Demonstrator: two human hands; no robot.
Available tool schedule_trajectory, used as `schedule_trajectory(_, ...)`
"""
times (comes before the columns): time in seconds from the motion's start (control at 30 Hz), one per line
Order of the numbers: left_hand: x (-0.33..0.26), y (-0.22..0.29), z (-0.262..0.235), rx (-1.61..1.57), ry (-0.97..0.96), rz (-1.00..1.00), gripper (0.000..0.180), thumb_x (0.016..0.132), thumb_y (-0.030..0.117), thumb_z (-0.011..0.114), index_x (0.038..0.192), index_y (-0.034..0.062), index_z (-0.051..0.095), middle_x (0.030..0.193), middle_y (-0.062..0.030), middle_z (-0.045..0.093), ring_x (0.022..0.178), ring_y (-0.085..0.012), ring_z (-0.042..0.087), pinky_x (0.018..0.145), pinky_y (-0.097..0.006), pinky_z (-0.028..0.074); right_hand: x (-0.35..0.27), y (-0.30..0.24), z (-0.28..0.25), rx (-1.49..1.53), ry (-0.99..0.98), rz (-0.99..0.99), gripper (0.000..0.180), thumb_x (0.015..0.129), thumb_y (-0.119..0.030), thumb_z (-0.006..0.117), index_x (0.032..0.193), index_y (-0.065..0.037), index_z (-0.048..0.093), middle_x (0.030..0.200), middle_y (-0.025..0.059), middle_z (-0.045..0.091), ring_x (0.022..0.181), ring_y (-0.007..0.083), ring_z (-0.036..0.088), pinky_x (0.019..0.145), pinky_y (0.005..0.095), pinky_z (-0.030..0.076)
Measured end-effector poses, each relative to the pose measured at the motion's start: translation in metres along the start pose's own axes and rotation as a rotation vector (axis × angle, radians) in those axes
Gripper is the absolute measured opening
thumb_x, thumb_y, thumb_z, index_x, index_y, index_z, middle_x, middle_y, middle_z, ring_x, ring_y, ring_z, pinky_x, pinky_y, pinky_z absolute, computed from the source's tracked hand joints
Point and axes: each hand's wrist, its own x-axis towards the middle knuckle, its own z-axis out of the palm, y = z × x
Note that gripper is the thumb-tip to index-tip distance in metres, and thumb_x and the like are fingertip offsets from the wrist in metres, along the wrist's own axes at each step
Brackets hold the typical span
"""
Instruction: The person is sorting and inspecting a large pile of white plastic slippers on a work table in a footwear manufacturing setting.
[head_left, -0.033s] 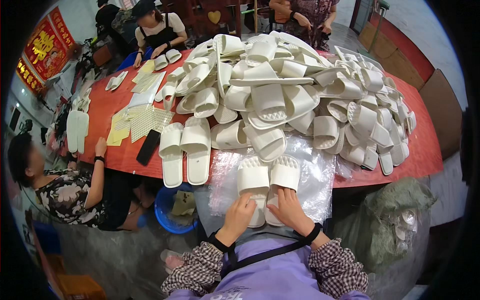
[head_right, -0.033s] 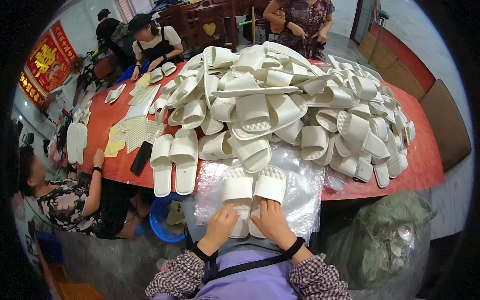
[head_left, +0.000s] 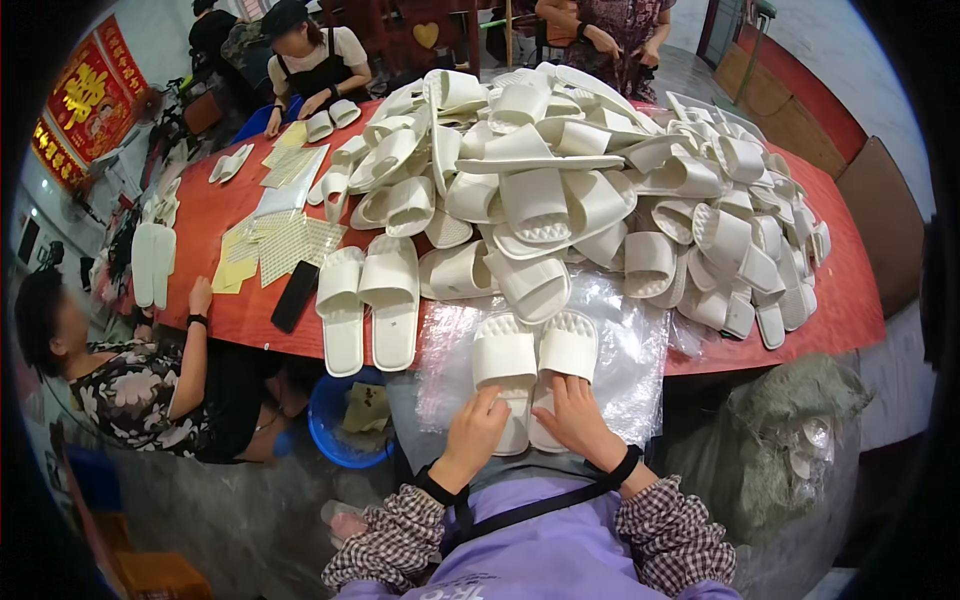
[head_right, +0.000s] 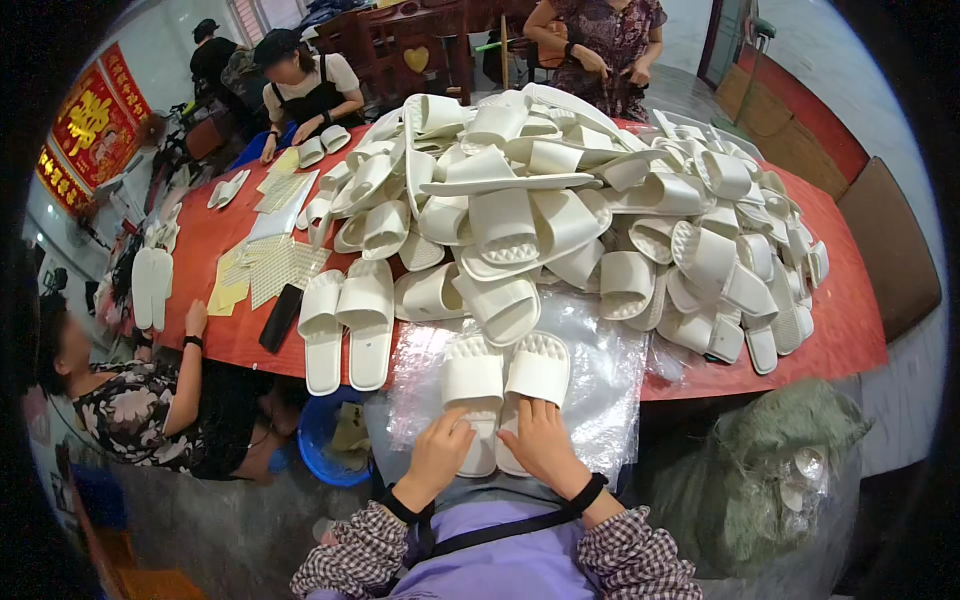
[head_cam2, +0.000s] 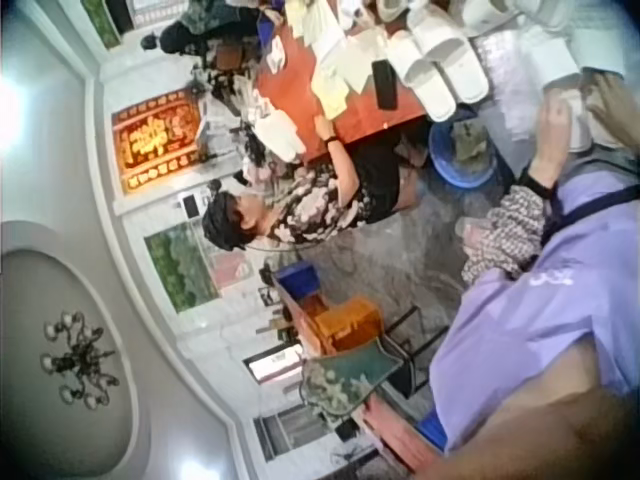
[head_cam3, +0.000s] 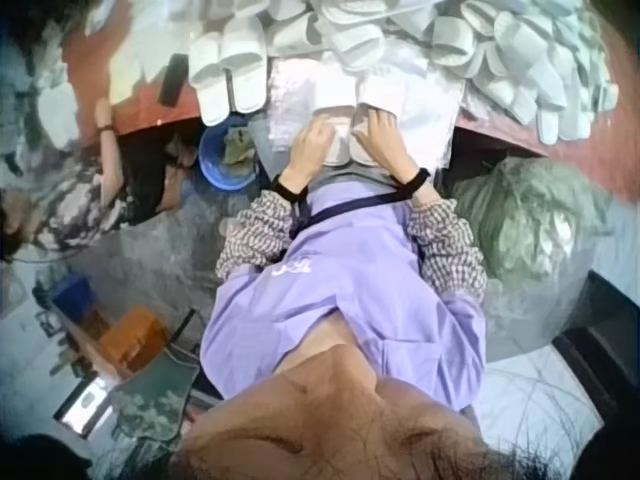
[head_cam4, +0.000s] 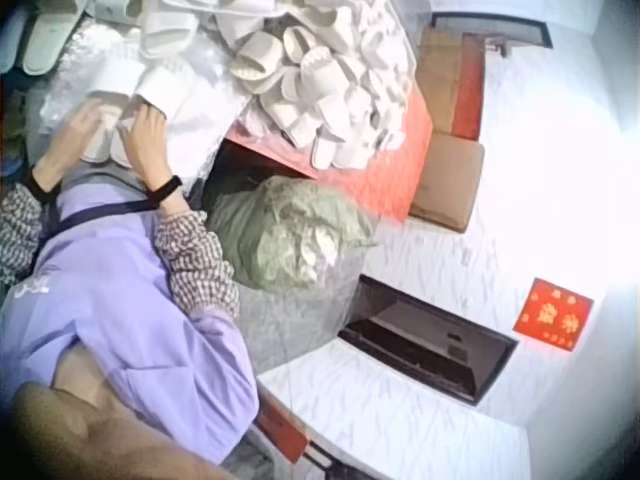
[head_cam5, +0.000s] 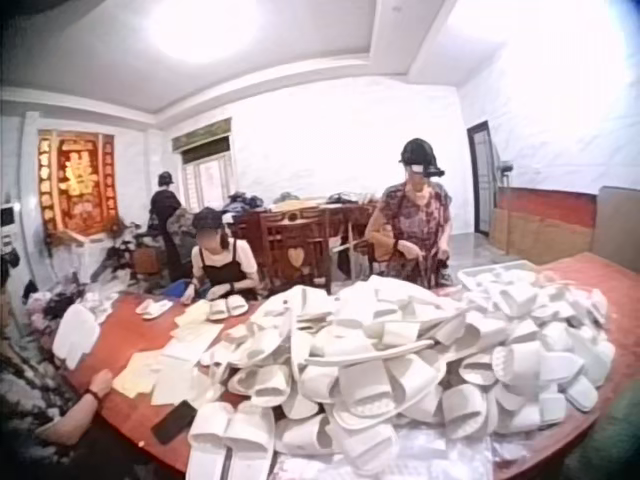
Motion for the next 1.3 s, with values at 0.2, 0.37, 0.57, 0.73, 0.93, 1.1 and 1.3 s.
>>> schedule_trajectory(0.2,-0.002,0.0,-0.005,0.063,0.008,-0.095,0.014,0.083,0.01,0.066,0.09,-0.0003,0.059,0.108,-0.0154,0.062,0.088,-0.0346,0.064,0.075,-0.042,0.053,-0.008,-0.003,-0.011,0.038,0.074,-0.074,0.054,0.084,-0.02,0.068,0.122,0.01,0.045,0.115,0.0268,0.049,0.105,0.0422,0.048,0.091,0.047,0.043)
schedule_trajectory(0.37,-0.007,-0.002,-0.012,0.05,0.007,-0.084,0.012,0.082,0.007,0.064,0.089,-0.0008,0.059,0.109,-0.0154,0.062,0.089,-0.0346,0.065,0.075,-0.042,0.053,-0.02,-0.005,-0.043,0.119,0.033,-0.236,0.04,0.083,-0.01,0.066,0.121,0.001,0.057,0.122,0.018,0.054,0.112,0.0358,0.051,0.095,0.0455,0.043)
schedule_trajectory(0.57,-0.009,-0.008,-0.035,-0.076,-0.062,-0.106,0.011,0.08,0.005,0.063,0.088,-0.0009,0.06,0.112,-0.0162,0.062,0.093,-0.0341,0.065,0.077,-0.041,0.054,-0.031,-0.002,-0.038,0.114,-0.102,-0.194,0.034,0.079,-0.005,0.061,0.113,-0.002,0.06,0.119,0.0136,0.057,0.104,0.0313,0.057,0.085,0.0405,0.05)
schedule_trajectory(0.73,-0.008,-0.011,-0.05,-0.153,-0.089,-0.097,0.011,0.079,0.007,0.065,0.087,0.0007,0.06,0.11,-0.0147,0.063,0.091,-0.0338,0.065,0.075,-0.041,0.054,-0.028,-0.003,-0.024,0.084,-0.057,-0.269,0.023,0.079,-0.002,0.056,0.101,0.0,0.059,0.113,0.0134,0.058,0.1,0.0301,0.059,0.079,0.0376,0.052)
schedule_trajectory(0.93,-0.014,-0.007,-0.034,-0.128,-0.189,-0.027,0.012,0.081,0.01,0.067,0.086,0.0018,0.059,0.115,-0.0148,0.061,0.092,-0.0335,0.065,0.074,-0.041,0.054,-0.007,0.002,-0.024,-0.111,-0.012,-0.223,0.024,0.078,-0.002,0.054,0.101,0.003,0.058,0.113,0.0141,0.057,0.102,0.0284,0.057,0.081,0.0355,0.052)
schedule_trajectory(1.1,-0.008,0.004,-0.01,-0.016,-0.108,-0.007,0.015,0.082,0.011,0.066,0.088,0.0003,0.058,0.115,-0.0173,0.059,0.093,-0.0352,0.064,0.074,-0.042,0.054,-0.003,-0.001,-0.029,-0.141,0.135,-0.279,0.035,0.078,-0.001,0.054,0.113,0.005,0.056,0.117,0.0156,0.055,0.104,0.029,0.057,0.079,0.0343,0.052)
schedule_trajectory(1.3,0.002,0.007,-0.006,0.041,-0.075,-0.045,0.014,0.084,0.009,0.064,0.09,-0.0022,0.058,0.113,-0.0186,0.058,0.094,-0.0354,0.063,0.074,-0.043,0.054,-0.008,0.037,-0.058,0.19,0.237,-0.017,0.036,0.084,0.004,0.052,0.118,-0.004,0.062,0.108,0.0175,0.064,0.094,0.0335,0.064,0.079,0.0381,0.053)
